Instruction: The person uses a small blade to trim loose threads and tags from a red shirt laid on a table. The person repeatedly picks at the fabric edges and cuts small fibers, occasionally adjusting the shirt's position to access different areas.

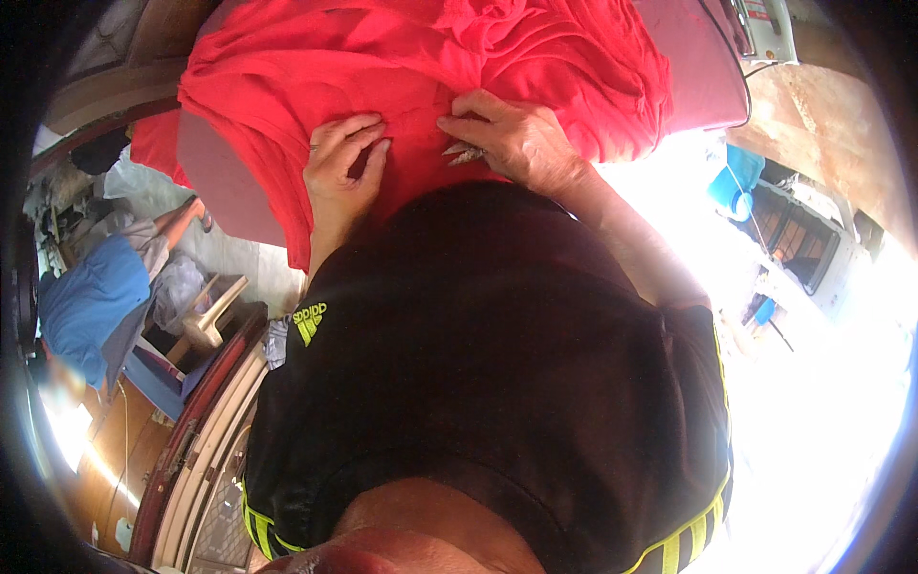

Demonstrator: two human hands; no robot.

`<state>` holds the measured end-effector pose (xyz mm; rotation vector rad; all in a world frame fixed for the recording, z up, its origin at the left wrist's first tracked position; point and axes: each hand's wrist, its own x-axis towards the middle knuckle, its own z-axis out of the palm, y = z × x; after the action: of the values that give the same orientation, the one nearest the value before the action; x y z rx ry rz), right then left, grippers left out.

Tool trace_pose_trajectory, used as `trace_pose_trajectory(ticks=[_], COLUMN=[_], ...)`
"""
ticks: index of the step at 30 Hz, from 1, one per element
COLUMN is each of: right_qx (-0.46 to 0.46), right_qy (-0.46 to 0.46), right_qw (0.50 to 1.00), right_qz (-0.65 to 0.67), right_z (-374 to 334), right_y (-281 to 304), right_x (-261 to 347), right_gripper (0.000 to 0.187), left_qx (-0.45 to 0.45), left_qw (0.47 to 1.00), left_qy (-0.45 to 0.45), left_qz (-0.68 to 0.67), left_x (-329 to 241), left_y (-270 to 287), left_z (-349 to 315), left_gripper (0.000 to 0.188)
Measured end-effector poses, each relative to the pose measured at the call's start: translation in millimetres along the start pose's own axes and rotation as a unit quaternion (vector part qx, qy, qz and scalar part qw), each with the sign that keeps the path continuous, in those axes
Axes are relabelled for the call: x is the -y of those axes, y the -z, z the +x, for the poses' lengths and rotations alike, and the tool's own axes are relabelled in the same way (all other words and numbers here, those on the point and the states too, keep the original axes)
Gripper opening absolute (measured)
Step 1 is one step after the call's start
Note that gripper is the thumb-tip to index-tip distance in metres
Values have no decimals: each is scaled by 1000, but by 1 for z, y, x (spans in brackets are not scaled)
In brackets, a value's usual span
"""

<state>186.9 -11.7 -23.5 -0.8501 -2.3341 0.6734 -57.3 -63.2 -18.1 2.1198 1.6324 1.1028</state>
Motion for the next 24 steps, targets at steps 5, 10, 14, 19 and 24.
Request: trace_pose_trajectory(ticks=[5, 10, 14, 19, 24], right_qx=[-3, -10, -13, -31, -71], right_qy=[-17, -42, -63, -57, 1], right_qw=[999, 997, 995, 994, 991], right_qz=[28, 60, 82, 84, 113], right_z=[-3, -5, -7, -4, 25], right_y=[-4, -7, -10, -8, 7], right_x=[-1, 0, 0, -1, -7], right_gripper=[42, 43, 41, 34, 26], left_qx=[-12, 2, 6, -6, 39], left_qw=[996, 999, 997, 987, 990], left_qy=[68, 39, 27, 59, 42], left_qz=[-55, -28, -69, -148, -126], left_x=[-3, -10, 1, 5, 0], left_y=[-3, -6, -11, -6, -1], left_z=[-3, 1, -5, -2, 20], left_gripper=[19, 19, 18, 18, 13])
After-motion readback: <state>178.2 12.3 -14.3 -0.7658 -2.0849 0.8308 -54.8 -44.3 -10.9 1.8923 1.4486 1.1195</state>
